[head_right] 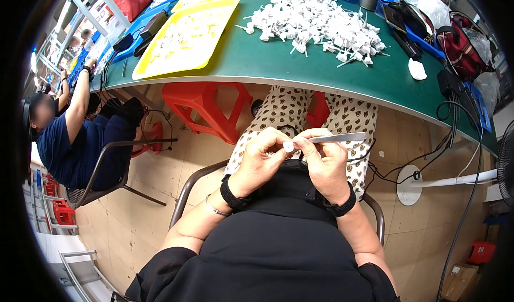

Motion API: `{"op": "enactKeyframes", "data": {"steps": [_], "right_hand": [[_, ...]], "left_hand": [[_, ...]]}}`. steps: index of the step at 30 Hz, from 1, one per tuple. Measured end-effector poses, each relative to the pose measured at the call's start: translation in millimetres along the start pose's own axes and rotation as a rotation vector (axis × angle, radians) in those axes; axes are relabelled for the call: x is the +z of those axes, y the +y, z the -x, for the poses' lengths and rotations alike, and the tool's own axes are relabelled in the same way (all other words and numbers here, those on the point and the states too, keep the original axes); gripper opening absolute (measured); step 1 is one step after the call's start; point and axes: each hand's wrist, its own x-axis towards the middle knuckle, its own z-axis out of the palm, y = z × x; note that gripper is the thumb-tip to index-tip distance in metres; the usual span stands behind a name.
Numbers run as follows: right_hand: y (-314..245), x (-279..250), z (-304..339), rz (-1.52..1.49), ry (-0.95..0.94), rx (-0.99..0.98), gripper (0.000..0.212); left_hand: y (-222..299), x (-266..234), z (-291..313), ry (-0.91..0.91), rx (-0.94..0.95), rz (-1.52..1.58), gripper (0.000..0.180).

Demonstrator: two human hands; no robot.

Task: The person sits at a green workbench and repeatedly picks up small white plastic components from a pile. Using a metal tool held in the right hand, the person manipulates each component individually, appearing to press or adjust a specific part. The person then places the finished component onto a yellow tray. Another person is visible working at the same table in the background.

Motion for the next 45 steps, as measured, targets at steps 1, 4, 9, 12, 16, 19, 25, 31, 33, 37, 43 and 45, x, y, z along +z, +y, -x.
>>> {"op": "enactKeyframes", "data": {"steps": [1, 4, 9, 12, 16, 19, 25, 31, 33, 37, 43, 45], "right_hand": [[-2.0, 0.8, -0.2, -0.025, 0.001, 0.012, 0.01], [-3.7, 2.0, -0.2, -0.04, 0.009, 0.002, 0.009], [-2.8, 1.0, -0.1, 0.022, -0.003, -0.045, 0.009], [-3.1, 0.9, -0.5, 0.042, 0.001, -0.056, 0.009], [-2.7, 3.3, 0.6, 0.004, 0.025, -0.035, 0.009], [-2.2, 4.4, 1.0, -0.013, 0.037, -0.03, 0.009], [-2.5, 5.5, 1.5, -0.034, 0.047, -0.019, 0.009], [-0.2, 1.8, 0.7, 0.08, 0.002, -0.077, 0.008], [-2.7, 0.1, -0.3, 0.153, -0.03, -0.13, 0.006], [-6.1, -1.3, -4.7, 0.28, -0.093, -0.285, 0.001], [-6.4, -2.4, -3.4, 0.12, -0.075, -0.043, 0.004], [-6.5, -1.1, -1.1, -0.054, -0.027, 0.089, 0.005]], "left_hand": [[-0.1, 0.0, 0.3, -0.001, -0.009, 0.014, 0.005], [0.2, 0.1, 1.6, -0.005, -0.036, 0.059, 0.005], [2.3, 0.4, 1.5, -0.004, -0.056, 0.104, 0.005], [0.3, 1.2, 1.9, -0.006, -0.077, 0.138, 0.005], [-0.2, 0.6, 1.7, -0.003, -0.063, 0.118, 0.005], [0.8, 0.5, 1.8, -0.001, -0.063, 0.121, 0.005], [2.0, 0.2, 1.4, 0.006, -0.053, 0.099, 0.006], [1.9, 1.0, 1.8, 0.006, -0.068, 0.113, 0.006], [1.9, 1.5, 2.4, 0.007, -0.073, 0.124, 0.006], [1.8, 1.1, 2.8, 0.001, -0.066, 0.111, 0.005], [-1.5, 0.1, 1.7, -0.001, -0.055, 0.121, 0.005], [-2.9, 0.0, -0.5, 0.004, -0.034, 0.133, 0.005]]}}
